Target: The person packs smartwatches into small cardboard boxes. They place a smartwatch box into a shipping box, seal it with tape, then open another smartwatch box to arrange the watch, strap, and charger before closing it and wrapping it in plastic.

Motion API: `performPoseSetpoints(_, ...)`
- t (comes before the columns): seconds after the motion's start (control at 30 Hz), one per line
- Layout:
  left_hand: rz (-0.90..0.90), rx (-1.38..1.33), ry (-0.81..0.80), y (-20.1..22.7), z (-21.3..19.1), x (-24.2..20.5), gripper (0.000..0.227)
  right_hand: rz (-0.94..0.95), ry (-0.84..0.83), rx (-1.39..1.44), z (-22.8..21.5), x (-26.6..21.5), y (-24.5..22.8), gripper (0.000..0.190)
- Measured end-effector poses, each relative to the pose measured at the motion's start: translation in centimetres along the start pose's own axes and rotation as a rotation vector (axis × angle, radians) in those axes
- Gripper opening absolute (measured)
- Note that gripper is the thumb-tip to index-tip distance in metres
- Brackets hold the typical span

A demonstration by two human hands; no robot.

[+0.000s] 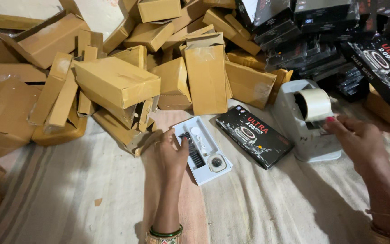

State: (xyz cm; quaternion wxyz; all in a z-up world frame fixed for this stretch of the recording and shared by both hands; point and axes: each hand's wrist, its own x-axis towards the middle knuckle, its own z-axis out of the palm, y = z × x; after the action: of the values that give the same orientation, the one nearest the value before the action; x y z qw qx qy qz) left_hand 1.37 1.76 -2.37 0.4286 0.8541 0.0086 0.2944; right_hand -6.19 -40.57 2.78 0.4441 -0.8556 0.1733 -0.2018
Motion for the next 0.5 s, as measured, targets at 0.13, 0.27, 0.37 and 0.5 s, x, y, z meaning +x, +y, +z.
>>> performPoseSetpoints(0.13,-0.011,0.111,-0.048,-0.5,0.8,-0.2,0.052,-0.132,0.093,0.268,0.8,-1.2,0.3,0.018)
performPoseSetpoints(0.27,-0.103,0.136,-0.140,-0.6,1.2,-0.4,0.051,-0.251,0.169,0.917,1.1,-3.0,0.4,0.017)
performPoseSetpoints(0.37,-0.125,0.104,-0.202,-0.2,1.1,-0.3,0.044,-0.284,0.207,0.985,1.3,-4.0,1.0,0.016)
performPoseSetpoints(0.5,-0.172,0.098,-0.222,0.2,0.2,-0.3,0.051,-0.453,0.282,0.519,1.8,-5.5,1.2,0.014)
